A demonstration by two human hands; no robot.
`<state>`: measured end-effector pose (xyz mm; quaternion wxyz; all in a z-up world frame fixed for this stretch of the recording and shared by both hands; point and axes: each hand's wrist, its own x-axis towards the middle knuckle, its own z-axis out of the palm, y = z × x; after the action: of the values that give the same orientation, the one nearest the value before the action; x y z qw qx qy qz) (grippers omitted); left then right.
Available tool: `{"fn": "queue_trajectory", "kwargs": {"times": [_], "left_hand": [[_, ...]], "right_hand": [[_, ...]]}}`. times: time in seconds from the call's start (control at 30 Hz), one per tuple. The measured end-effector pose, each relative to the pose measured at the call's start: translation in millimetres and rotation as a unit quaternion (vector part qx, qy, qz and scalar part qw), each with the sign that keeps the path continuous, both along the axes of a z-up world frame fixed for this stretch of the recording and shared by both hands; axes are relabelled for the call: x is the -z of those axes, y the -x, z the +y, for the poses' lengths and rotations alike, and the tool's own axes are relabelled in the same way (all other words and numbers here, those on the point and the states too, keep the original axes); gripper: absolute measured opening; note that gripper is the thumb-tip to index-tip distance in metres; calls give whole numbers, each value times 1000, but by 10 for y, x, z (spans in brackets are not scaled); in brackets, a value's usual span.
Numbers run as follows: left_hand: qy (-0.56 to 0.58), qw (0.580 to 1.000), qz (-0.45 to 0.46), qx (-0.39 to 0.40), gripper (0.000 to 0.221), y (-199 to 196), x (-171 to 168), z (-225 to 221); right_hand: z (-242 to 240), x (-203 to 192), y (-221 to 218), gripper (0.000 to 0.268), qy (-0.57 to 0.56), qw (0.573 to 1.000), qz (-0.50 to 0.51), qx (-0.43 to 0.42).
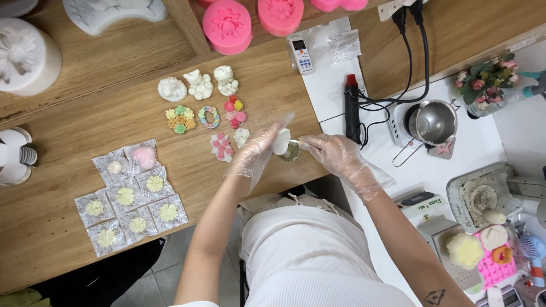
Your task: Scraping and mixing a white base material with green particles in a small plastic cup using a spatula.
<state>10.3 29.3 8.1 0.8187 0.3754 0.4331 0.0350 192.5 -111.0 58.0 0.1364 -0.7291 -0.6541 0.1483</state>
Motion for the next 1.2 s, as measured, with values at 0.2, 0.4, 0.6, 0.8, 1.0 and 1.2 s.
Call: {"fn": "queue_trajectory", "kwargs": {"times": [0.2,0.4,0.6,0.8,1.0,1.2], "left_hand": [[-3,987,-149,-58,74,211,-672,-113],[-21,994,-103,1,77,154,-784,-80],[-31,999,-32,9,92,75,-77,-65],[-48,995,-89,16,89,128,-467,-82],[-89,996,-21,-14,81,112,-319,-160],[-105,993,-55,32,81,99,-316,-104]], "right_hand": [[-52,25,81,20,41,999,-1,10],[-55,8,76,20,-5,999,8,31],[-162,159,114,22,22,999,19,36],[-160,110,115,22,-25,999,11,43],[-193,157,250,23,12,996,-68,55],[-264,211,231,24,11,992,-116,51]]}}
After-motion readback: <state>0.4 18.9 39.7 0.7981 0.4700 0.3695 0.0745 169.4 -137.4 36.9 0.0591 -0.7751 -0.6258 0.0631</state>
